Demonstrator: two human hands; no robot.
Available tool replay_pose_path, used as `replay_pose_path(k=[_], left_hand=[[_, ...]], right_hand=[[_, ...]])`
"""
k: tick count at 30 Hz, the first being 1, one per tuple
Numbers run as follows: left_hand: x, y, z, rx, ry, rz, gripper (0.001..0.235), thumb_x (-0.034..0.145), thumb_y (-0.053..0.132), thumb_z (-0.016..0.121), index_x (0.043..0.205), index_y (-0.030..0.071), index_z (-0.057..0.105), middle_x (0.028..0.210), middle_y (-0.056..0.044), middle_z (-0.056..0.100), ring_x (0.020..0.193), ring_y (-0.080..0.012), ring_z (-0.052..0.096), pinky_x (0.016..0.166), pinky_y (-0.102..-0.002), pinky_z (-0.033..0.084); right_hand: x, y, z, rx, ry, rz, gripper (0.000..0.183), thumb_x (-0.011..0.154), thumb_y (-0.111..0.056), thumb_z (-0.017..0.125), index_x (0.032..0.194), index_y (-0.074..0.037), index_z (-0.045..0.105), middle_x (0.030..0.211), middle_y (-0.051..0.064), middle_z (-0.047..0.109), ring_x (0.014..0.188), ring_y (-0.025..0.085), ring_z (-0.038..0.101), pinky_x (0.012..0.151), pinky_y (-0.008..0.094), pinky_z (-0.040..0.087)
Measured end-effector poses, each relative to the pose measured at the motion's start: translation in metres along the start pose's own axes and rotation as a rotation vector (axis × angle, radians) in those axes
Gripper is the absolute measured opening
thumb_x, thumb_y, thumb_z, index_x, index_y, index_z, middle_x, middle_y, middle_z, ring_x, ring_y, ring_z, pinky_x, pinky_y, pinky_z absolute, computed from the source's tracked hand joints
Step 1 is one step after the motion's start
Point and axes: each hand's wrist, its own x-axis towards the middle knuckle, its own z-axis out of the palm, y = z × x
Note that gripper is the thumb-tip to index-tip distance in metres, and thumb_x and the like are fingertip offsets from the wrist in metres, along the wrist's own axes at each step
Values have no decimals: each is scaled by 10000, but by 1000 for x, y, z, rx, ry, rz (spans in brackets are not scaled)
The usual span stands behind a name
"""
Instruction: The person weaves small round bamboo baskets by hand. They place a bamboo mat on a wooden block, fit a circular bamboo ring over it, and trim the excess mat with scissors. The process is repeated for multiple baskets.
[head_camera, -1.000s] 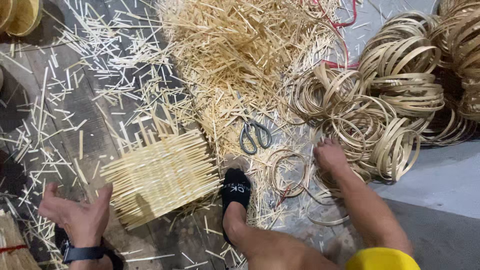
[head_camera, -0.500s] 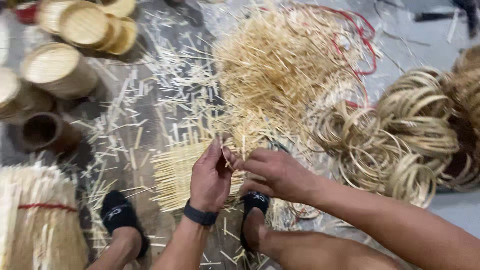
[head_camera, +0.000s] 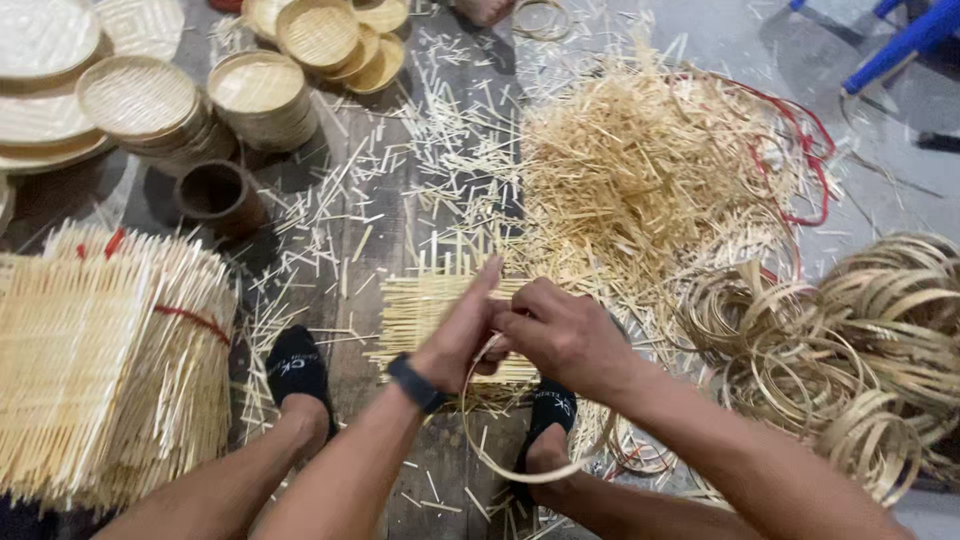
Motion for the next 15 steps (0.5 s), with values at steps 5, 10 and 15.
replay_pose_path(k=[5,10,15], left_hand=[[6,-15,-2,-71,183,-75,781,844,912,216,551,205,371,476,61,339,407,-92,269,402,-279,166],[13,-34,-6,-163,273,-50,773,857,920,214,559,217,338,482,79,305,399,-81,253,392,-269,167],[23,-39,-29,-95,55,37,779,861,849,363,759,119,614,544,49,494,435,-78,373,395,-263,253]], right_hand=[[2,-21,18,-16,57,94,186,855,-194,783,958,-44,743,712,9,518,625,133,522,436,288,438],[1,-27,31,-71,24,171,189,899,-193,793,1021,-53,756,691,5,498,566,119,497,403,293,412],[12,-2,19,270,-192,672,382,777,-303,820,1083,-84,754,795,25,619,655,145,602,521,267,516]])
